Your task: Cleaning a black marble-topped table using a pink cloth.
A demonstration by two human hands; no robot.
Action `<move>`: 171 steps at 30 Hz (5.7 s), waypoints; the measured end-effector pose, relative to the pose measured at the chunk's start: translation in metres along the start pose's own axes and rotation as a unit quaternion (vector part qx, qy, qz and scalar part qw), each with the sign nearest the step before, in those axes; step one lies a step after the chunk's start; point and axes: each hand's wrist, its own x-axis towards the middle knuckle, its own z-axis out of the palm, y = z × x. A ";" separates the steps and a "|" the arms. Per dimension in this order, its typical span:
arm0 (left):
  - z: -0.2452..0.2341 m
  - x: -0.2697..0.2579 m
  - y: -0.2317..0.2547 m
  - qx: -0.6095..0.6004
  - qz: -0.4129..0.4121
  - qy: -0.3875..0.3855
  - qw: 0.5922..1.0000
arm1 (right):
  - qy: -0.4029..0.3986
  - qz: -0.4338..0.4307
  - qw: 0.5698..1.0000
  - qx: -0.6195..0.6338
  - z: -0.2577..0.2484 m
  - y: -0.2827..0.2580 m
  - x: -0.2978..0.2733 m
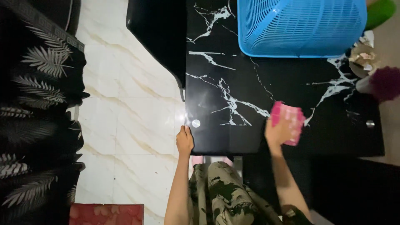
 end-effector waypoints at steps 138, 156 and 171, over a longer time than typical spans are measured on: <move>0.005 -0.042 0.020 0.156 -0.088 0.119 0.977 | -0.100 -0.030 0.995 0.011 -0.037 -0.079 -0.050; 0.006 -0.039 0.025 0.158 -0.100 0.124 0.975 | -0.047 -0.057 0.997 0.030 0.066 -0.145 0.129; 0.005 -0.039 0.024 0.136 -0.080 0.131 0.979 | -0.065 -0.082 0.993 0.050 0.065 -0.140 0.109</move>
